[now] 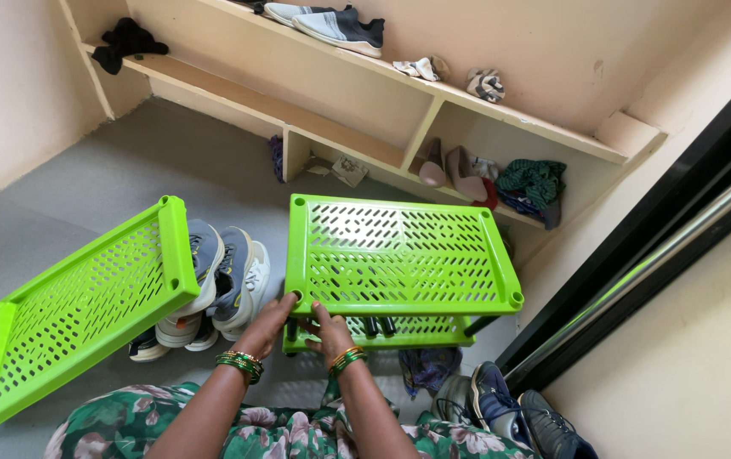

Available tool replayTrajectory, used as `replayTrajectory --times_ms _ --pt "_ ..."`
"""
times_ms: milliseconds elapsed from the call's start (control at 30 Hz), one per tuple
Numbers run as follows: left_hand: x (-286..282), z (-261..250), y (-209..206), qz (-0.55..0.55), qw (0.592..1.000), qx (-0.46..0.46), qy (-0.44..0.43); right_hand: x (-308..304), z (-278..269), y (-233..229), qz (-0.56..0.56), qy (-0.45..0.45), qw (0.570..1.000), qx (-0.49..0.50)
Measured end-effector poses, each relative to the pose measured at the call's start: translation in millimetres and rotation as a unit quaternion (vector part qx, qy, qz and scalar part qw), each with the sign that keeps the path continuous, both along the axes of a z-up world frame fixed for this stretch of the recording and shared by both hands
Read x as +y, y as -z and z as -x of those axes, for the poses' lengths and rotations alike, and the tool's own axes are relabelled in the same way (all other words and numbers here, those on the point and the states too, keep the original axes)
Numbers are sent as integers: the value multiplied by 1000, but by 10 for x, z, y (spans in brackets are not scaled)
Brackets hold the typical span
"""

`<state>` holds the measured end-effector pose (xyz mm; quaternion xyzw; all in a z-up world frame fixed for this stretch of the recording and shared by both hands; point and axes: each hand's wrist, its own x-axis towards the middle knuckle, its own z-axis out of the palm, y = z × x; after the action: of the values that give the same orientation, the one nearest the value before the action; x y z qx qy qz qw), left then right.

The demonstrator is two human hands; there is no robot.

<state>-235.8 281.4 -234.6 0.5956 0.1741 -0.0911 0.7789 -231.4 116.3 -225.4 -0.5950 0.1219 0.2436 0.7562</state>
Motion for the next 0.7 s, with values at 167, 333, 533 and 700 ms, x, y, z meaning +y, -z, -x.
replayTrajectory --times_ms 167,333,533,700 --pt "-6 4 -158 -59 996 -42 -51 -341 -63 5 102 -146 983 -37" --pt "0 -88 -331 36 997 -51 -55 -998 -230 127 57 -10 996 69" --pt "-165 -120 -451 -10 995 -67 -77 -2090 -595 466 161 130 974 97" --pt "-136 -116 -501 -141 987 -9 -71 -2853 -607 1232 647 -169 744 -13"
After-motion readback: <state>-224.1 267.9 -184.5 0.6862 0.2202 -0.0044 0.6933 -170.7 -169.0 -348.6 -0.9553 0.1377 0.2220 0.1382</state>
